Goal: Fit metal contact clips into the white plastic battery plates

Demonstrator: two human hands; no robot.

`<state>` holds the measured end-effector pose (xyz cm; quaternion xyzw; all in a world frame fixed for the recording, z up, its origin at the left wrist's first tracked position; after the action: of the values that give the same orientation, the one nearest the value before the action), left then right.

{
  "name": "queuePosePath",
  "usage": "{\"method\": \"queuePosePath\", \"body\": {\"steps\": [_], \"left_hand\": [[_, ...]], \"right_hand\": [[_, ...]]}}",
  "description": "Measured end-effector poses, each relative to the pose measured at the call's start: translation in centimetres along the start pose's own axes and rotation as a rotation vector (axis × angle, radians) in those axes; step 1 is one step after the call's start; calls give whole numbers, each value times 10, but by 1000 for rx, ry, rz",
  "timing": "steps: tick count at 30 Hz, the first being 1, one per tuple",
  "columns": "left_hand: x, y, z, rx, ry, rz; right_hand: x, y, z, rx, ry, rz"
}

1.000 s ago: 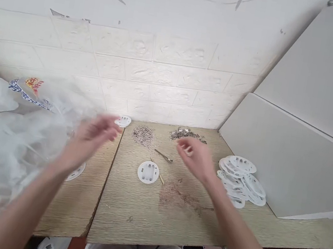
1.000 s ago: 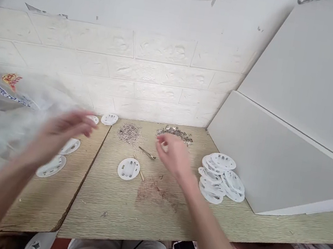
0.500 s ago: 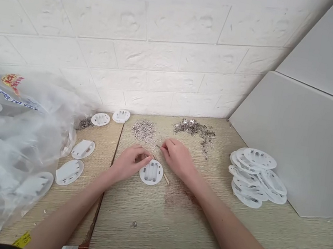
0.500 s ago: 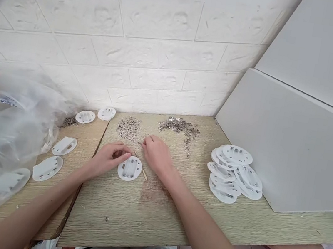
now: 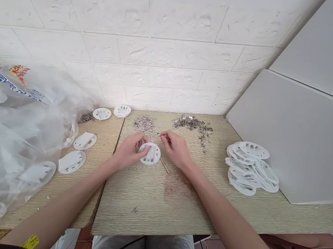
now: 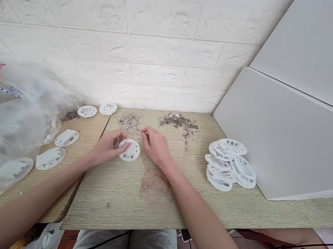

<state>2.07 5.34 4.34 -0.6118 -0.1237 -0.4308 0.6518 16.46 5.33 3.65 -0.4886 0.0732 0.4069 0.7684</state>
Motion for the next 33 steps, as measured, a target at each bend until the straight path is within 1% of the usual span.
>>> {"method": "queuePosePath", "body": {"steps": [3,5,6,10,14,16,17,19,22,24,26,28,31,33], "left_hand": [[14,-18,-6,174,186,-42],[19,-24,-10,237,285,-31],[19,-25,-12,255,311,-20],[16,-26,-13,299,329,12],[13,-27,-13,320,312,24],[12,-27,-12,325,301,22],[11,-27,-11,329,282,19],[4,-29,-8,348,193,-2],[-14,-35,-2,393,-26,-107],[-26,-36,0,381,-152,-213],[-35,-33,3,324,-244,-312],[-40,-27,6,255,-304,-377],[-45,-17,9,175,-347,-452],[-46,-11,10,140,-371,-514]], "right_hand": [[3,-3,0,-13,-12,-28],[3,-2,0,-31,-32,-19],[2,0,0,-40,-45,-7],[-1,3,0,-49,-94,47],[-2,-3,0,4,-116,71],[-5,-6,0,9,-133,60],[-6,-6,0,-8,-144,45],[-9,-2,0,-100,-166,8],[-12,10,-3,-278,-197,-46],[-13,13,-4,-332,-206,-69],[-12,14,-5,-345,-202,-79],[-11,12,-4,-329,-201,-84],[-7,8,0,-239,-188,-104],[-3,9,2,-195,-164,-130]]}}
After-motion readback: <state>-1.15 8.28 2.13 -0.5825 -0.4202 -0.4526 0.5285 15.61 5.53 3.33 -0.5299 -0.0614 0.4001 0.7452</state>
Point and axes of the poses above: each hand's wrist, its own z-axis towards the middle knuckle, its own y-axis out of the palm, x = y × z, the point moved 8 cm from there along z, towards the middle knuckle, and after that the axes turned 12 degrees about -y, right-handed, at the moved point
